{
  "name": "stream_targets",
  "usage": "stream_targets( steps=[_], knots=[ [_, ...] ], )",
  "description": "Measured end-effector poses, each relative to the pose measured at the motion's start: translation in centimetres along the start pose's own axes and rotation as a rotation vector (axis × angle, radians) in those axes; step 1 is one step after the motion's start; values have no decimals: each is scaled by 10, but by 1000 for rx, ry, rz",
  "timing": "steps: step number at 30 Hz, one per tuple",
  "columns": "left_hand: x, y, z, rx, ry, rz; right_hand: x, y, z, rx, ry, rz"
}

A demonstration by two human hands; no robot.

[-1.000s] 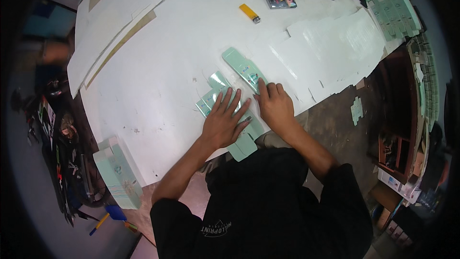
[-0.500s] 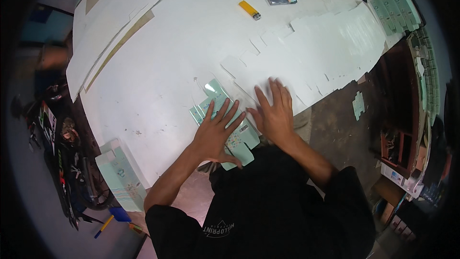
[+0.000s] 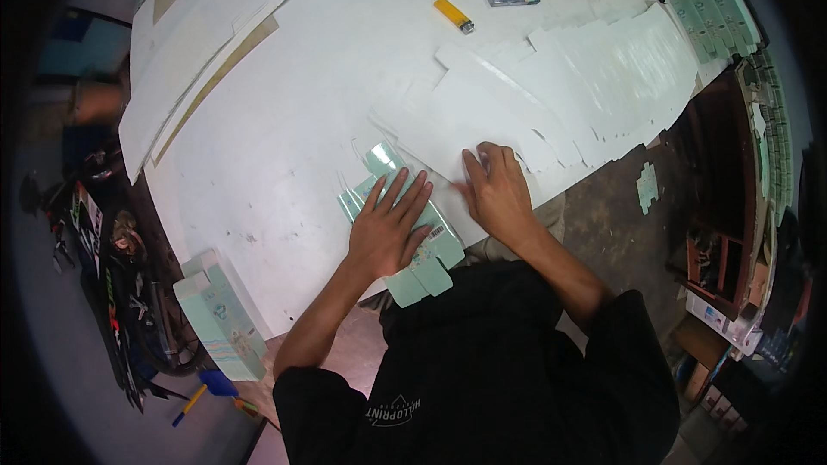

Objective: The person gathers and aligns a stack of light green paper sheets on a white table, then separates and restacks them. The person also moves white paper sheets aside and handles a small box on the table.

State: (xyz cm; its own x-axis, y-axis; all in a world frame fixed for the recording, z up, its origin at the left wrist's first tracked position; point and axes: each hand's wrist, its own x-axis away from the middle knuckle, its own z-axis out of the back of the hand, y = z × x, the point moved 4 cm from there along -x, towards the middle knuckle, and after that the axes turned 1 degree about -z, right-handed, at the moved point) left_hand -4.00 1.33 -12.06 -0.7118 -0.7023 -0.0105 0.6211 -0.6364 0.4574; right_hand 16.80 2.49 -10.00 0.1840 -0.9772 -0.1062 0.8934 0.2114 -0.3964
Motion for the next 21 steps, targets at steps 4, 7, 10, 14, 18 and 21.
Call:
stream_targets(
  steps=[4,7,10,14,18,21],
  knots=[
    [2,4,5,1,4,-2,3,-5,-2,-174,47,-13],
    [-1,5,7,-11,17,-12,0,-1,4,-505,98,-89],
    [0,6,9,-12,13,-17,0,-2,-3,-345,6,-105],
    [2,0,-1,-61,6,-21,-6,-6,-8,88,91,44],
    [2,4,-3,-95,-17,20,-9,-17,-4,-347,1,-124],
    [-2,8,-8,-306,-57,-145,3,-21,-32,-633,-258,-223]
  ],
)
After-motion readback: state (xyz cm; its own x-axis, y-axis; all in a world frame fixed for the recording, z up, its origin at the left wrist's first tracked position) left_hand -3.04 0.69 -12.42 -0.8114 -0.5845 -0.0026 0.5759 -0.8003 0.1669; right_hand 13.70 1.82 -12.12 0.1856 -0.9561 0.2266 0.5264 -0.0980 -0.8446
